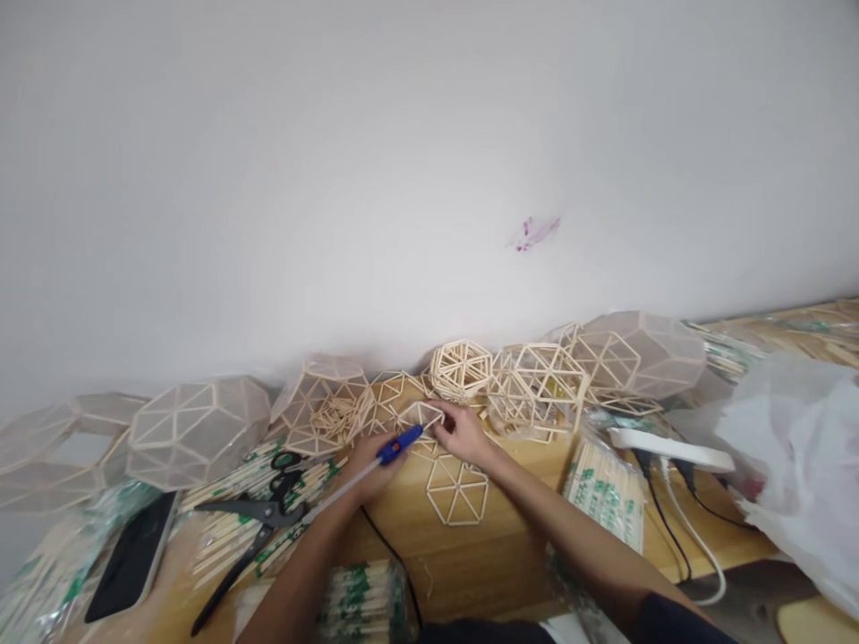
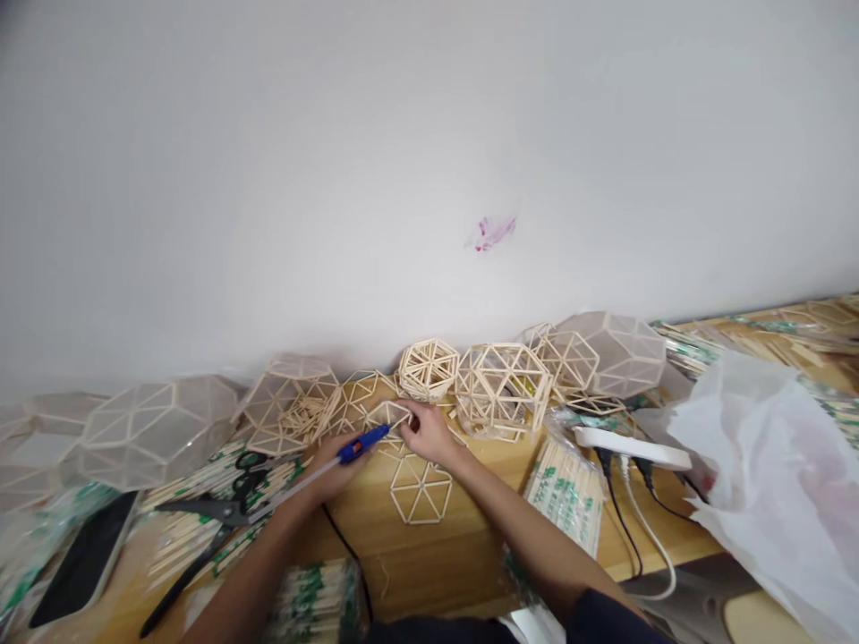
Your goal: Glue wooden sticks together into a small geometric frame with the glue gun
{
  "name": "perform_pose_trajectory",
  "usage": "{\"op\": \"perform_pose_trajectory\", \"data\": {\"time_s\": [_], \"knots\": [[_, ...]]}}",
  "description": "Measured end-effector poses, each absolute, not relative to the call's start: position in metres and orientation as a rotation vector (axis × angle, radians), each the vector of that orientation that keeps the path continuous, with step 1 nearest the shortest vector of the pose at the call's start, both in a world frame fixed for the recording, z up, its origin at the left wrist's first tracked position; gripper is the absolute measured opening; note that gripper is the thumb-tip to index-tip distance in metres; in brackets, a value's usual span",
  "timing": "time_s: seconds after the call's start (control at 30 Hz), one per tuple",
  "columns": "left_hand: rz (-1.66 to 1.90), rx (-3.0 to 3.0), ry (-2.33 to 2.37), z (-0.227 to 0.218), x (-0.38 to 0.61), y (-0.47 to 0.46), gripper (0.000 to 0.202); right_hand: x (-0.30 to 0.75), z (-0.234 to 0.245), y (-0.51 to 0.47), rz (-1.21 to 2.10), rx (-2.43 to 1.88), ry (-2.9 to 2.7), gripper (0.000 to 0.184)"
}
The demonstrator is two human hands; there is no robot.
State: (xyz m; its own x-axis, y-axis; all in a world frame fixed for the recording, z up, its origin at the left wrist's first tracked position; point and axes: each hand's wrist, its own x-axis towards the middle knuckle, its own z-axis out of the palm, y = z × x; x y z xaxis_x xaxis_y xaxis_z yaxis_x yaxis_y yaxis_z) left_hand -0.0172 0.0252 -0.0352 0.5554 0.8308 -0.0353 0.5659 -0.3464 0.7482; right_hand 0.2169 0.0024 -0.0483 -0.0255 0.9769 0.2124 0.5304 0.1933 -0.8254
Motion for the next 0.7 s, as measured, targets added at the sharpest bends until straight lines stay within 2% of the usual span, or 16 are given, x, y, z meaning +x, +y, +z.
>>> {"op": "perform_pose_trajectory", "data": {"time_s": [0.23,0.4,0.7], "knots": [[0.451,2.165,1.047,-0.007,-0.016,0.034,0.017,0.210,-0.025,0.004,0.670,-1.424,-1.667,0.046],[0.406,2.188,1.058,0.012,-0.008,0.037,0.019,0.213,-0.011,0.005,0.631,-1.431,-1.647,0.044],[0.366,2.194,1.094,0.017,-0.002,0.036,0.018,0.219,-0.018,-0.007,0.603,-1.440,-1.654,0.047]]}}
